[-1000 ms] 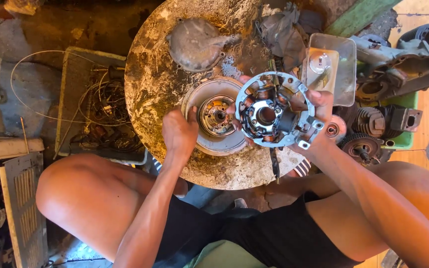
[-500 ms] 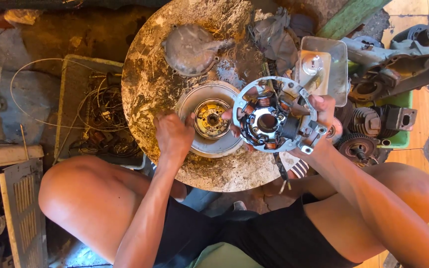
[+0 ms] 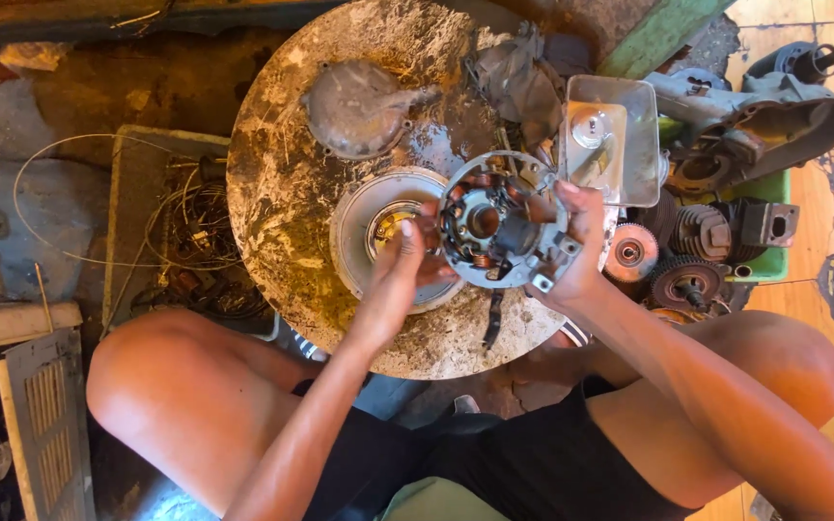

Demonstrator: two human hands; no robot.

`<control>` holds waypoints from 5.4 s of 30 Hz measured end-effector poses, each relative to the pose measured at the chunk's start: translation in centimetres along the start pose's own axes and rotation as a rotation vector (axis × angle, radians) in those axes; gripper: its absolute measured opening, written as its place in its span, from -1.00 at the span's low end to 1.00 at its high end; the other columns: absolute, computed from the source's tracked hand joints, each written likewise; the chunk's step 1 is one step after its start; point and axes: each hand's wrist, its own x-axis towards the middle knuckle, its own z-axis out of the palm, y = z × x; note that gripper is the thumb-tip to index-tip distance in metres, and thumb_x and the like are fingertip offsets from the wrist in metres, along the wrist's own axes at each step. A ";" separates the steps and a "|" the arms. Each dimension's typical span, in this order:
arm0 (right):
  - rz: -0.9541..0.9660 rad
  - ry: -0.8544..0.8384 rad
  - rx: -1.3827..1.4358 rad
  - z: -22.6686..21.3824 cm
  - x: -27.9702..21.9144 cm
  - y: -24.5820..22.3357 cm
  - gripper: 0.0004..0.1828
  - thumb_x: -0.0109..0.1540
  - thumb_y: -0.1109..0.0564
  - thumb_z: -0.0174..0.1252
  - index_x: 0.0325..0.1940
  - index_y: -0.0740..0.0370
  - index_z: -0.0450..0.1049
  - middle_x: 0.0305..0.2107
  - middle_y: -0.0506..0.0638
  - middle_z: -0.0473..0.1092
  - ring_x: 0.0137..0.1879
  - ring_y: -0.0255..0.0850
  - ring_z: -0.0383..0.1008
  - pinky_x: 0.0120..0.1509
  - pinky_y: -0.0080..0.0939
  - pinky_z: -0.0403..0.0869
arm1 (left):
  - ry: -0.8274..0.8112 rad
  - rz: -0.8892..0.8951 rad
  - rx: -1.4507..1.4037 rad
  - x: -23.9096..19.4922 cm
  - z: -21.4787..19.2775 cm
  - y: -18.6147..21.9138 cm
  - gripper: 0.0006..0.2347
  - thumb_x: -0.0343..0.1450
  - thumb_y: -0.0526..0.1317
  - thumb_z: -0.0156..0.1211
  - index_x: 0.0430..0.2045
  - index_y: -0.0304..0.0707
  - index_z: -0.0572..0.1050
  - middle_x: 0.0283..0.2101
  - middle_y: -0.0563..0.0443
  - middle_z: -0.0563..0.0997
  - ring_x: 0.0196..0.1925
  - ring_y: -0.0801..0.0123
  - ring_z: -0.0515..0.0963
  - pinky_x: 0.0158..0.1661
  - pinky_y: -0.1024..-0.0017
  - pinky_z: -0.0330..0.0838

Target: Cleaning and assembling motorcycle engine components, specifically the stator and engine casing.

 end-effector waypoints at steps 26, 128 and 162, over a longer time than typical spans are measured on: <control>-0.661 -0.126 -1.096 2.8 -2.1 2.9 -0.75 0.37 0.16 -0.15 0.04 0.39 0.22 -0.20 0.19 0.31 -0.01 0.06 0.31 0.20 0.09 0.29 | 0.113 -0.219 -0.529 1.5 -0.6 -2.6 -0.67 0.57 -0.27 -0.13 0.18 -0.53 0.33 -0.10 -0.39 0.52 -0.13 0.00 0.66 -0.11 0.21 0.66; -0.006 0.719 -0.813 -41.7 -3.3 -14.9 -0.69 0.32 0.14 0.09 0.13 0.26 0.48 -0.40 0.12 0.52 -0.38 -0.17 0.58 -0.41 -0.23 0.60 | 0.439 -0.310 0.438 27.4 30.3 -36.5 -0.80 0.49 -0.19 0.17 -0.03 -0.03 0.62 -0.18 -0.17 0.71 -0.22 0.12 0.71 -0.47 0.16 0.72; -0.087 0.754 -1.521 -43.9 -0.1 -12.8 -0.67 0.29 0.19 0.07 0.13 0.30 0.49 -0.21 0.25 0.43 0.02 0.23 0.47 0.14 0.18 0.42 | 0.599 -0.022 0.703 26.5 29.5 -40.7 -0.67 0.40 -0.37 0.22 0.07 -0.13 0.59 -0.23 -0.08 0.50 -0.09 -0.02 0.63 0.04 0.23 0.50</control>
